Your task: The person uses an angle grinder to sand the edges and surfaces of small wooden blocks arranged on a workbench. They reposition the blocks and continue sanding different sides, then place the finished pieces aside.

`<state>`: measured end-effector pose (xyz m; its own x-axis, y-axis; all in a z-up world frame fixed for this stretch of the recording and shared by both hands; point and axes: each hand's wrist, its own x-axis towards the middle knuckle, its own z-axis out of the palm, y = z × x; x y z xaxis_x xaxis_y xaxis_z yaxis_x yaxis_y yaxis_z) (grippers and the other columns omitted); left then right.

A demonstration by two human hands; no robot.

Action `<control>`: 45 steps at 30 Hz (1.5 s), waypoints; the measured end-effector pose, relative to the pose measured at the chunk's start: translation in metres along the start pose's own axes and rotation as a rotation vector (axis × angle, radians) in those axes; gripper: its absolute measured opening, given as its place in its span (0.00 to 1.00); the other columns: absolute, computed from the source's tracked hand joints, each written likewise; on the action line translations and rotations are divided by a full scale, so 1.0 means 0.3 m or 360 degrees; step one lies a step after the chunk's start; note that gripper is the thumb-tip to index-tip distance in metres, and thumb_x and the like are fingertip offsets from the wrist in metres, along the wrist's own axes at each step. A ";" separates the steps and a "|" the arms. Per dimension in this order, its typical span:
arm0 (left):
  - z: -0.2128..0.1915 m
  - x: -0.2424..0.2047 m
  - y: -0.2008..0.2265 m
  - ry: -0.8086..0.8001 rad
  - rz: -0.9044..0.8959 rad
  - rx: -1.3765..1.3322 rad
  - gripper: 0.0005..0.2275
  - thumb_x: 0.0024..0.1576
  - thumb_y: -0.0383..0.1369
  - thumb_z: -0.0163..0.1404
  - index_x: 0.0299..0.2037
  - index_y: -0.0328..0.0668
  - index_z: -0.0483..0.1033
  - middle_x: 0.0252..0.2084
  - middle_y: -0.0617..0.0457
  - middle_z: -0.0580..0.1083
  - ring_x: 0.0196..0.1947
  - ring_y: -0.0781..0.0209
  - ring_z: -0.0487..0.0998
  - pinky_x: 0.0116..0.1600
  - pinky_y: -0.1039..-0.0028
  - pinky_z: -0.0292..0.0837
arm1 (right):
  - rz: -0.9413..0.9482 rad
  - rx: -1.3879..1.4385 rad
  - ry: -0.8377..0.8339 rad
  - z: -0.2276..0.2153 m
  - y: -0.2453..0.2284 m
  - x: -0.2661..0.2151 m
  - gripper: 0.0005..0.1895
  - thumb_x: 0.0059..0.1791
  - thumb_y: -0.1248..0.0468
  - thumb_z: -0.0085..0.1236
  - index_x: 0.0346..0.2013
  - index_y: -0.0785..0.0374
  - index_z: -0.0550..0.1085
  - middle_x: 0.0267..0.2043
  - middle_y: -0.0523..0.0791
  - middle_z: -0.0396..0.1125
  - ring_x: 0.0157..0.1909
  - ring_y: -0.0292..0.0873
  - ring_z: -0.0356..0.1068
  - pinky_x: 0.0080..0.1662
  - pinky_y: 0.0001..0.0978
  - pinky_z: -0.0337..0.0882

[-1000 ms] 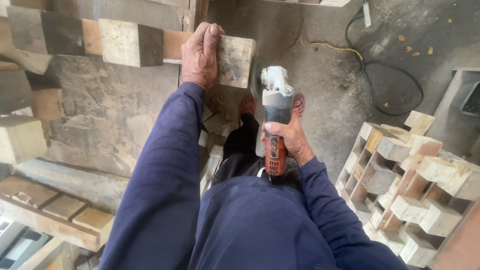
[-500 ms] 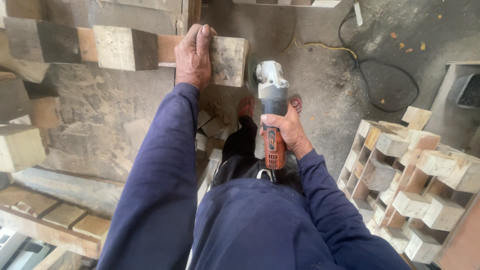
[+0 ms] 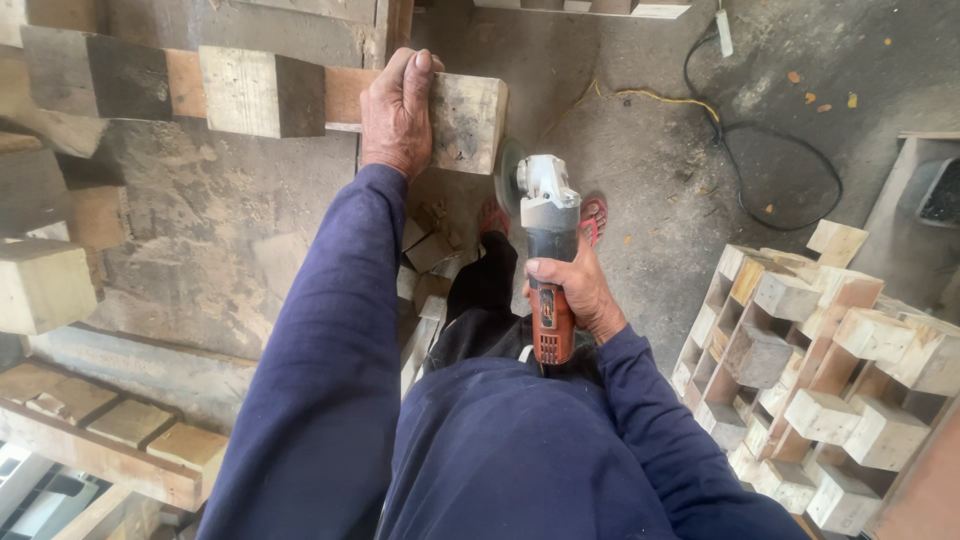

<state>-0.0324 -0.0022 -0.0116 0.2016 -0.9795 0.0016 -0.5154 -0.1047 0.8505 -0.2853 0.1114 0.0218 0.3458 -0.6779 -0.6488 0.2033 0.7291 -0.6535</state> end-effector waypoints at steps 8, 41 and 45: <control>-0.001 0.008 -0.003 -0.0017 -0.0012 0.0023 0.22 0.69 0.53 0.38 0.40 0.44 0.77 0.31 0.52 0.77 0.33 0.64 0.75 0.41 0.69 0.73 | -0.0124 0.0021 -0.0119 -0.020 -0.084 0.073 0.30 0.40 0.58 0.65 0.51 0.67 0.65 0.32 0.48 0.69 0.29 0.43 0.74 0.34 0.37 0.78; -0.005 0.003 0.013 -0.0019 -0.0007 -0.0033 0.22 0.70 0.52 0.39 0.41 0.43 0.77 0.34 0.53 0.79 0.36 0.65 0.77 0.44 0.70 0.74 | -0.0012 0.0087 -0.0087 -0.063 0.026 0.116 0.26 0.41 0.60 0.63 0.49 0.66 0.66 0.32 0.47 0.68 0.27 0.43 0.73 0.31 0.36 0.78; -0.004 0.002 0.004 -0.0014 -0.0014 -0.0008 0.21 0.69 0.52 0.40 0.41 0.43 0.78 0.34 0.53 0.79 0.36 0.65 0.77 0.43 0.70 0.74 | -0.0098 0.0020 -0.0136 -0.070 -0.022 0.183 0.27 0.41 0.58 0.64 0.50 0.63 0.64 0.33 0.45 0.66 0.28 0.42 0.73 0.31 0.38 0.80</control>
<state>-0.0320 -0.0027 -0.0100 0.1989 -0.9800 -0.0104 -0.5093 -0.1125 0.8532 -0.2868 0.0674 -0.0178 0.4088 -0.7116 -0.5715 0.2381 0.6876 -0.6859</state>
